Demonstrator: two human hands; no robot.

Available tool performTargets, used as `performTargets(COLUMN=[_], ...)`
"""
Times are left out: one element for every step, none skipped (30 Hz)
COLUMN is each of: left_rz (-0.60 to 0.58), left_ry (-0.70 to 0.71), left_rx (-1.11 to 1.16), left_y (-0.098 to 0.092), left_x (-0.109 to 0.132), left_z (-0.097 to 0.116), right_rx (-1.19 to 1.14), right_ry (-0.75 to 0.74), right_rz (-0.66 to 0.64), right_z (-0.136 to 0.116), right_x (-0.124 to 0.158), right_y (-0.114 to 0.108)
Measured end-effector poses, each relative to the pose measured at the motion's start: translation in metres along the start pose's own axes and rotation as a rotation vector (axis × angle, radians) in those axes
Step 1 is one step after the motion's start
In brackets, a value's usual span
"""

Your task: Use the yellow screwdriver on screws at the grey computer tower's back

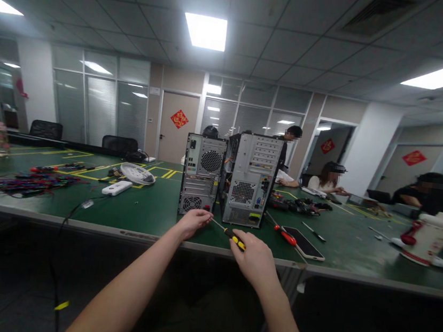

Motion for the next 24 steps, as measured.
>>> performTargets(left_rz=[0.008,0.020,0.037,0.055,0.074,0.092,0.105,0.117,0.125,0.130,0.134,0.135,0.131,0.128,0.126,0.130,0.138,0.148,0.158,0.167,0.173,0.179,0.185,0.192], left_ry=[0.003,0.010,0.020,0.032,0.044,0.054,0.061,0.067,0.073,0.080,0.089,0.102,0.118,0.133,0.146,0.156,0.159,0.160,0.159,0.160,0.164,0.171,0.179,0.185], left_rx=[0.011,0.022,0.031,0.033,0.030,0.022,0.011,0.003,-0.002,-0.003,-0.001,0.001,0.003,0.004,0.008,0.015,0.026,0.039,0.052,0.061,0.066,0.068,0.067,0.065], left_y=[0.000,0.000,-0.001,-0.002,-0.002,-0.003,-0.003,-0.004,-0.004,-0.005,-0.005,-0.006,-0.006,-0.006,-0.006,-0.006,-0.006,-0.006,-0.005,-0.005,-0.004,-0.003,-0.002,-0.001], left_x=[0.000,0.000,0.000,0.000,-0.001,-0.001,-0.002,-0.003,-0.004,-0.005,-0.006,-0.007,-0.009,-0.010,-0.011,-0.012,-0.014,-0.016,-0.018,-0.020,-0.023,-0.025,-0.027,-0.029], left_z=[0.000,0.000,0.001,0.001,0.001,0.001,0.000,0.000,0.000,0.000,0.000,0.000,0.001,0.001,0.001,0.002,0.002,0.001,0.001,0.001,0.001,0.001,0.002,0.002], right_rx=[-0.004,-0.009,-0.012,-0.014,-0.015,-0.016,-0.016,-0.017,-0.019,-0.022,-0.024,-0.024,-0.022,-0.019,-0.016,-0.019,-0.027,-0.036,-0.046,-0.056,-0.065,-0.073,-0.080,-0.088], right_ry=[0.003,0.009,0.016,0.025,0.033,0.043,0.054,0.062,0.070,0.078,0.087,0.102,0.117,0.137,0.161,0.177,0.192,0.204,0.211,0.216,0.219,0.218,0.216,0.211], right_rz=[-0.002,-0.004,-0.005,-0.005,-0.003,0.002,0.008,0.017,0.026,0.035,0.043,0.051,0.055,0.060,0.064,0.070,0.077,0.082,0.086,0.086,0.084,0.080,0.078,0.075], right_z=[0.000,-0.001,-0.001,-0.002,-0.003,-0.003,-0.004,-0.005,-0.006,-0.007,-0.008,-0.008,-0.008,-0.009,-0.009,-0.009,-0.010,-0.011,-0.012,-0.014,-0.015,-0.017,-0.019,-0.021], right_x=[0.000,0.000,0.000,0.000,0.000,0.000,0.000,0.000,0.000,0.000,-0.001,-0.001,-0.002,-0.002,-0.003,-0.003,-0.004,-0.004,-0.005,-0.005,-0.006,-0.007,-0.007,-0.008], right_y=[0.000,0.001,0.001,0.002,0.002,0.003,0.004,0.006,0.007,0.009,0.012,0.014,0.017,0.020,0.023,0.025,0.028,0.030,0.033,0.035,0.037,0.039,0.040,0.042])
Point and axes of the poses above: each hand's wrist, its own x-axis away from the middle knuckle, its own y-axis out of the palm, z = x × y, the point moved 6 cm from there along -x, towards the middle knuckle, and after that the axes turned 1 degree about -z, right-handed, at the moved point
